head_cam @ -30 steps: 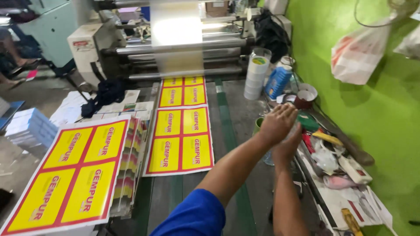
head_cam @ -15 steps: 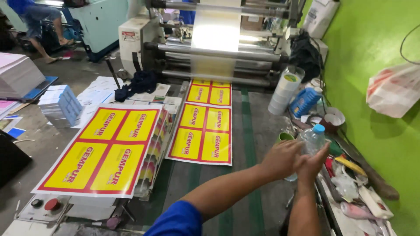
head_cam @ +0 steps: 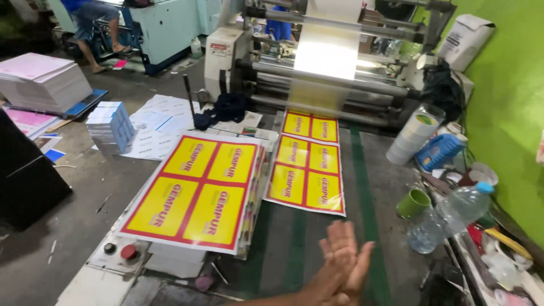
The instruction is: The recorder is organizing and stacking printed yellow and red sheets on a production table in a print shop.
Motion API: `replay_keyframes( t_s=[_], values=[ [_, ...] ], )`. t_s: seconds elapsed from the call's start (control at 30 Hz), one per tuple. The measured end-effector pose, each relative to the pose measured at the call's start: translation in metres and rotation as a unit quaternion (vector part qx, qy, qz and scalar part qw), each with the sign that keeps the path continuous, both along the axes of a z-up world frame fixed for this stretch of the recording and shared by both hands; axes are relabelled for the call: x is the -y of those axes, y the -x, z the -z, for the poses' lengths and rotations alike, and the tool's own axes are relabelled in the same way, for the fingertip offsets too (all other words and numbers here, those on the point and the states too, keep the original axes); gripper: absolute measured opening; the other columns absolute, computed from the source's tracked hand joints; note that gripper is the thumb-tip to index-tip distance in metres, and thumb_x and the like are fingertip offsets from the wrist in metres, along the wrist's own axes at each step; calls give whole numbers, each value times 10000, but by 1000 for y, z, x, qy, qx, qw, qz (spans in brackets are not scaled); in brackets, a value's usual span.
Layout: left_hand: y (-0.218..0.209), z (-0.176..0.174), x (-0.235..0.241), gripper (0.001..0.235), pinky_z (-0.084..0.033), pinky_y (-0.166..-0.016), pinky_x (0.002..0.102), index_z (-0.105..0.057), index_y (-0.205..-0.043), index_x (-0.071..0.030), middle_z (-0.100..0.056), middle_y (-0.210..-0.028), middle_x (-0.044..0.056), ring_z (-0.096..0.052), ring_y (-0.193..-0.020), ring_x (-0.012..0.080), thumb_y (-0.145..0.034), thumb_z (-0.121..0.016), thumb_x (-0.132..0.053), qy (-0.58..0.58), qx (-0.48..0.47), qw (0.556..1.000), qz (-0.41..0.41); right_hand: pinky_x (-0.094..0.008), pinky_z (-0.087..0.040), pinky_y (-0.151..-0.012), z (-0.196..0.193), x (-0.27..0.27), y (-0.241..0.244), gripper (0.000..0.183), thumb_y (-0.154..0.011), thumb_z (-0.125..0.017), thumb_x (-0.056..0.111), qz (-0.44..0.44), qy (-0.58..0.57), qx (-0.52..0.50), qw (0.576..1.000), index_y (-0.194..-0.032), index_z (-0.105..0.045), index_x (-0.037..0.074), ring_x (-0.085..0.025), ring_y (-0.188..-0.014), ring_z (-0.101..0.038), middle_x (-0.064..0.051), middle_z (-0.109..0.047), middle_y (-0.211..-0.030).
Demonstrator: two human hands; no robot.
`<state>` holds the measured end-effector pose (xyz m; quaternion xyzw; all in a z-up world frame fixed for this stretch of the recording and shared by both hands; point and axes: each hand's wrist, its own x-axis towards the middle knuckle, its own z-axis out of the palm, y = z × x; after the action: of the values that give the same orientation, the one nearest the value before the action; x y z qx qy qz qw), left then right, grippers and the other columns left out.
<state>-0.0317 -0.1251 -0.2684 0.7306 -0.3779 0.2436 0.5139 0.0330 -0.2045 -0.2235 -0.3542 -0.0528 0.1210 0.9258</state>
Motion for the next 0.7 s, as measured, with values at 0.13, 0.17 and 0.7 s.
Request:
replay_keyframes(
  t_s=[0.13,0.17,0.7],
  values=[
    [18,-76,-74,763,-65,-1268,462,-155,-1678,-112,-49,-1749,203,-33,-1618,355,-1030,-304,-488,114,-381,907,-139,-501,-265,-1208,141,-75,24,934,-936,-292,722,-46,4,-56,997,-1615,-234,84,-305,-1526,-307,-93,-267,-1702],
    [31,-96,-91,817,-71,-1265,451,-102,-1664,-119,-45,-1744,168,-34,-1610,320,-1014,-283,-580,234,-417,870,-119,-480,-262,-1199,210,-84,2,1010,-891,-256,767,-57,62,88,993,-1652,-170,108,-286,-1536,-270,-83,-194,-1721],
    [142,-75,-184,885,-43,-1255,585,-374,-1595,-53,-258,-1700,200,-132,-1594,389,-906,-544,-581,-272,116,910,-291,-491,-503,-1061,-80,-121,144,1012,-894,-320,807,-251,36,-230,940,-1577,-292,61,-267,-1400,-489,-158,-395,-1610]
  ],
)
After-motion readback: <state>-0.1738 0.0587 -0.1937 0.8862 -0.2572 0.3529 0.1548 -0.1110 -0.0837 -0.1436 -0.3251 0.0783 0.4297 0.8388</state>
